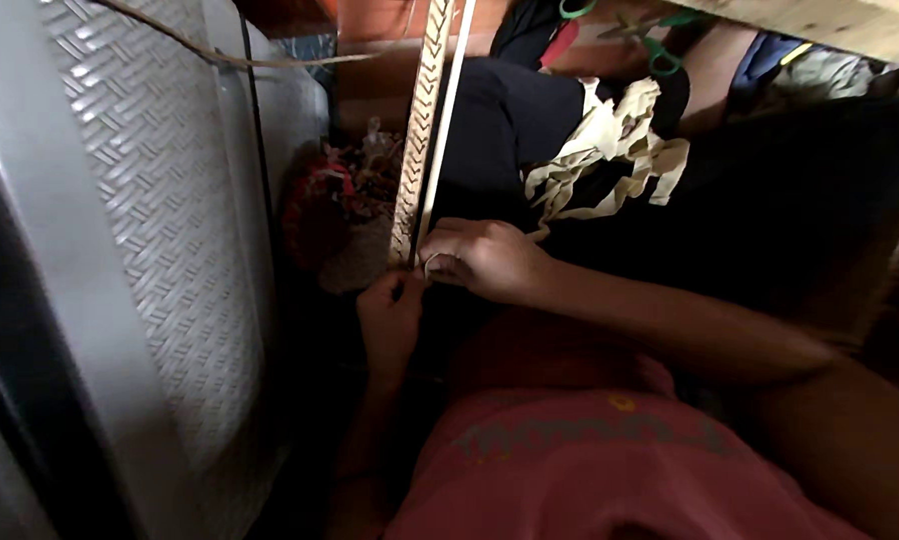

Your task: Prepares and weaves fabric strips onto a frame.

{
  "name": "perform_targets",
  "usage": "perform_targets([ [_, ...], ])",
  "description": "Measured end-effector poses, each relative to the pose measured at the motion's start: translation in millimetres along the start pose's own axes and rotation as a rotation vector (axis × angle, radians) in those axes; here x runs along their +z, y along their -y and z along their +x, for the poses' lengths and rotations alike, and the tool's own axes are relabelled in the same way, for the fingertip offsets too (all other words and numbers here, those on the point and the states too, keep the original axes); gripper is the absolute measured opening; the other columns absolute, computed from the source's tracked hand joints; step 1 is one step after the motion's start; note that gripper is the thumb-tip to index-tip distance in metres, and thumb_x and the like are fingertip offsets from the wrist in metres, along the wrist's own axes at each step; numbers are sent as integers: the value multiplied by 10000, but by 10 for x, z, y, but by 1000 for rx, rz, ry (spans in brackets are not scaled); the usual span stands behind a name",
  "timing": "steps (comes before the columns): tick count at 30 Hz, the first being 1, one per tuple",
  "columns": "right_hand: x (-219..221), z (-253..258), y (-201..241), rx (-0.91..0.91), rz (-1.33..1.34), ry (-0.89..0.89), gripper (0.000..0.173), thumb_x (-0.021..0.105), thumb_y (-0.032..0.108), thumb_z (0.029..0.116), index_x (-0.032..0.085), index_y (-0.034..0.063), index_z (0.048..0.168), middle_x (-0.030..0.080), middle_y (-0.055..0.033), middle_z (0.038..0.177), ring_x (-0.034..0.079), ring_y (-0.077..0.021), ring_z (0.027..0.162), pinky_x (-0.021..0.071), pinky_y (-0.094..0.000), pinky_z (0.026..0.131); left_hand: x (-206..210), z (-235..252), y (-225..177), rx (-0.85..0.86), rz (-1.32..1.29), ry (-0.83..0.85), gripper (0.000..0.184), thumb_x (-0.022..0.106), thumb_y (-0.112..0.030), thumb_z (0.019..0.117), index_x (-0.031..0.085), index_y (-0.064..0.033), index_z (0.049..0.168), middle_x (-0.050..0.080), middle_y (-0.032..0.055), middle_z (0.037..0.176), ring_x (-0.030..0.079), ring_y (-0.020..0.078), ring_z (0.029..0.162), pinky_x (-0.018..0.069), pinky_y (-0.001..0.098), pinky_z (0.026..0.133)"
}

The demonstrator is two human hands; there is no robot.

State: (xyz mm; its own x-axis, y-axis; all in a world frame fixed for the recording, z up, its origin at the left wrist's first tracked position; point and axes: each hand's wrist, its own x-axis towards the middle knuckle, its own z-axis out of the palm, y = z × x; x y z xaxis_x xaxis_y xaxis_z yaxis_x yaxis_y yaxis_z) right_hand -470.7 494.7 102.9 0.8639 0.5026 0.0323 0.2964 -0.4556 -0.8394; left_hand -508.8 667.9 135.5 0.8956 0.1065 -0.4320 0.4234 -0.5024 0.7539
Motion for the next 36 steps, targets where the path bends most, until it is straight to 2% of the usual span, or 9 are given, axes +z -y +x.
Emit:
perform_targets([
  [3,12,18,-44,34,40,32,119,619,134,1007,706,53,1005,705,-110,1001,711,-250,898,595,-442,756,6,-2,0,-7,-31,0,198,635,-118,1009,709,-36,845,573,-50,598,463,-17,477,398,140,472],
  [8,-129,32,-38,19,-156,104,73,642,79,963,707,47,969,648,-150,906,679,-325,791,567,-479,646,-5,-7,-2,-9,-2,10,178,646,-118,1004,722,-36,865,582,-41,614,480,-13,492,413,142,480],
  [12,-274,-6,-150,78,-141,249,82,629,62,975,711,58,971,655,-142,927,682,-338,865,569,-535,717,-67,-23,0,27,102,42,174,662,-163,1003,726,-46,891,610,-37,654,514,-12,528,442,146,517],
  [17,-296,-4,-338,95,-40,313,112,625,116,998,731,83,984,691,-106,951,693,-291,914,569,-533,777,-16,-59,176,397,94,-84,131,665,-109,969,734,2,954,700,5,793,610,-52,666,520,113,634],
  [20,-314,30,-380,67,-32,340,130,630,135,1003,750,85,988,688,-110,923,690,-290,897,569,-526,777,75,-18,229,530,161,-162,173,678,-106,964,746,-1,1084,732,58,862,630,2,671,540,158,639],
  [23,-311,-8,-378,1,-68,313,132,635,142,999,750,81,1012,696,-121,930,701,-300,887,578,-525,760,123,2,238,557,297,-219,179,683,-129,963,778,-25,1073,771,101,924,722,109,761,592,257,721],
  [28,-327,-69,-393,-56,-46,239,186,592,195,1032,739,83,1057,727,-87,1006,718,-250,936,591,-493,793,68,15,234,583,423,-194,210,656,-165,982,784,-48,1099,773,109,893,740,184,744,608,344,691],
  [33,-427,-47,-389,-23,-51,330,216,591,225,1043,732,62,1058,727,-101,986,717,-260,911,583,-505,800,24,-42,30,441,598,-99,232,621,-171,991,761,-67,1144,743,124,826,693,260,634,567,450,585],
  [36,-547,-19,-485,67,0,420,247,617,243,1035,734,26,1040,721,-138,923,704,-297,878,552,-535,801,-20,-49,-251,277,752,38,256,591,-204,1027,738,-102,1210,749,155,863,720,360,719,556,569,645],
])
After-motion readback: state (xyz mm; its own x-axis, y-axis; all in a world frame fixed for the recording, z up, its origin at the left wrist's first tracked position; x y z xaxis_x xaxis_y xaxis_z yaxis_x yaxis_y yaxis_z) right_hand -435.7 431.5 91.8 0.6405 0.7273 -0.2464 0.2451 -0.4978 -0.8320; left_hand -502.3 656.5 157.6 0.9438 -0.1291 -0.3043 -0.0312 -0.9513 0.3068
